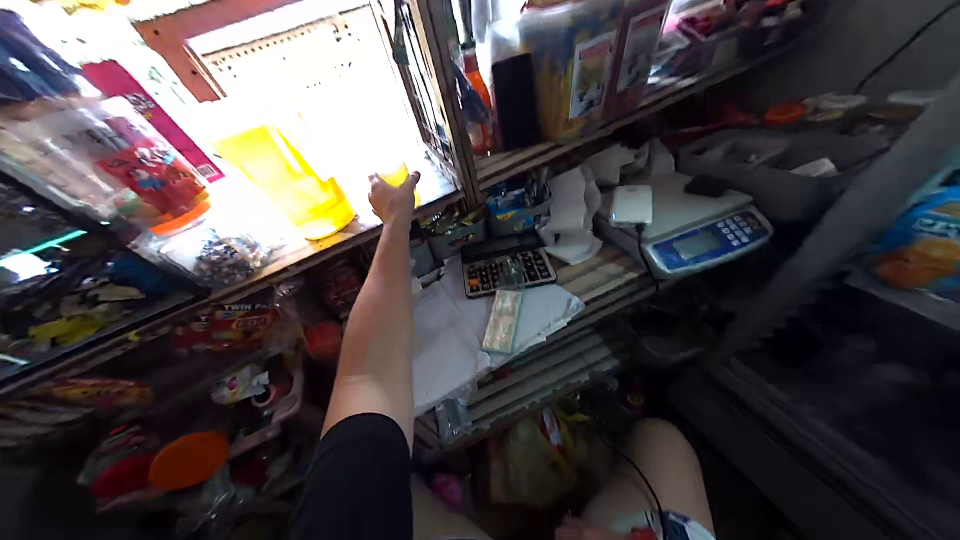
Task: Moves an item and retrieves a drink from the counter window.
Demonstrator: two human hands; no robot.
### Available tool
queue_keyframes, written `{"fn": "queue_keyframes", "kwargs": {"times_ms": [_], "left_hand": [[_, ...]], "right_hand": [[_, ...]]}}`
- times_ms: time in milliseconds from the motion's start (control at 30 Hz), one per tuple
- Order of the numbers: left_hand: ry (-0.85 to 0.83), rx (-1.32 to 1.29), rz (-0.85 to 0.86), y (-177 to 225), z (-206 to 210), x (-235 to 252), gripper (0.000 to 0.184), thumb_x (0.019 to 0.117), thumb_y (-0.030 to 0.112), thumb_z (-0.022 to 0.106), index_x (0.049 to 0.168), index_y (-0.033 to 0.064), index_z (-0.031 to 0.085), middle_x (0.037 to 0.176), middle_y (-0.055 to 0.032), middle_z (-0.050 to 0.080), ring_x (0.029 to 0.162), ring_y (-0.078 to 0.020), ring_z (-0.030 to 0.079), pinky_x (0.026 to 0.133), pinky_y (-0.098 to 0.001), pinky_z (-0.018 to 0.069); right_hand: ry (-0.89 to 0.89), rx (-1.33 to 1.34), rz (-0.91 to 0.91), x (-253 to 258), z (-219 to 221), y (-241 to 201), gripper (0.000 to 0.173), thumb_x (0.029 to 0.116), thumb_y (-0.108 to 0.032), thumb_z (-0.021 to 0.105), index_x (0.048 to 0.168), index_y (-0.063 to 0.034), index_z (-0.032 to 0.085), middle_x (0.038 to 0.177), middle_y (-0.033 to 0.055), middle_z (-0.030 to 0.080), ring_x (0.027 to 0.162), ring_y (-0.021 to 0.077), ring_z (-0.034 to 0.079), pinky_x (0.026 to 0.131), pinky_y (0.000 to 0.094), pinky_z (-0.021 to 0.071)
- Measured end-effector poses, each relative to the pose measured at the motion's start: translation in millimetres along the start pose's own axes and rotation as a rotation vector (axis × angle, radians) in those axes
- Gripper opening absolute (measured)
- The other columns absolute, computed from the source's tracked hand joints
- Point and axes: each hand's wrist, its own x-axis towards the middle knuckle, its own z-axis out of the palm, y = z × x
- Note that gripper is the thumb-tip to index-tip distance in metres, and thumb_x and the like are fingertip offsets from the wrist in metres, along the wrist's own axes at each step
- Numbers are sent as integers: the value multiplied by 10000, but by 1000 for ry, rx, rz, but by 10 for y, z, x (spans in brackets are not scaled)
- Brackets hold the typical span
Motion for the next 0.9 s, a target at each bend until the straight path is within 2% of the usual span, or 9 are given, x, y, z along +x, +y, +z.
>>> {"fn": "queue_keyframes", "kwargs": {"times_ms": [200, 300, 367, 433, 533, 600, 700, 767, 900], "left_hand": [[-117, -216, 202, -121, -644, -630, 797, 857, 378, 796, 1442, -40, 449, 1339, -191, 597, 1247, -219, 597, 1053, -382, 503], [-234, -408, 233, -358, -1051, -1158, 631, 888, 300, 788, 1350, -22, 504, 1189, -99, 670, 1100, -141, 678, 978, -328, 575], [-319, -470, 226, -598, -1308, -1504, 590, 897, 264, 773, 1344, -15, 508, 1163, -82, 697, 1075, -167, 697, 966, -366, 596], [-335, -479, 177, -826, -1473, -1764, 604, 866, 224, 791, 1345, -18, 514, 1146, -89, 711, 1059, -185, 706, 944, -383, 607], [-276, -464, 84, -1188, -1579, -1993, 610, 833, 178, 813, 1333, -11, 520, 1144, -94, 718, 1057, -178, 711, 934, -362, 610], [-241, -464, 43, -1388, -1569, -2034, 635, 816, 188, 824, 1340, -10, 525, 1141, -109, 717, 1042, -187, 713, 923, -366, 609], [-197, -428, 41, -1493, -1526, -1949, 627, 804, 199, 843, 1316, -4, 542, 1119, -111, 727, 1017, -182, 724, 914, -380, 614], [-179, -399, 66, -1468, -1471, -1832, 650, 790, 235, 861, 1313, -1, 556, 1104, -111, 720, 1004, -169, 721, 911, -377, 613], [-160, -378, 153, -1167, -1269, -1407, 715, 782, 272, 868, 1358, 2, 540, 1127, -153, 695, 1014, -202, 705, 914, -410, 595]], "right_hand": [[-226, -25, 148, 123, -213, -152, 285, 1034, -193, 589, 1094, 65, 697, 1145, 259, 656, 1076, 397, 650, 974, 556, 505], [-125, 249, 116, -46, -152, -74, 299, 1030, -230, 588, 1166, 29, 651, 1191, 181, 638, 1069, 258, 653, 936, 424, 552], [93, 492, 188, -362, -104, 9, 443, 987, -259, 635, 1326, 13, 549, 1274, 148, 655, 1107, 212, 683, 940, 402, 589], [509, 514, 249, -635, -132, 181, 618, 940, -270, 669, 1429, 24, 432, 1257, 149, 666, 1026, 178, 712, 853, 376, 619], [986, 380, 233, -887, -409, 406, 704, 956, -190, 656, 1485, 90, 285, 1439, 199, 473, 1216, 122, 592, 975, 293, 549], [1094, 97, 241, -984, -574, 488, 698, 934, -192, 661, 1445, 157, 337, 1489, 347, 379, 1329, 282, 511, 1058, 352, 494], [828, -510, 187, -1058, -815, 539, 318, 897, -121, 641, 1126, 96, 678, 1358, 447, 468, 1322, 625, 408, 1130, 712, 280], [602, -728, 301, -1082, -956, 460, 212, 921, 15, 616, 1069, 2, 768, 1333, 341, 592, 1331, 615, 439, 1100, 850, 118], [631, -812, 579, -963, -1176, 534, 331, 947, 21, 543, 1250, 90, 659, 1381, 324, 561, 1338, 561, 457, 1141, 779, 141]]}}
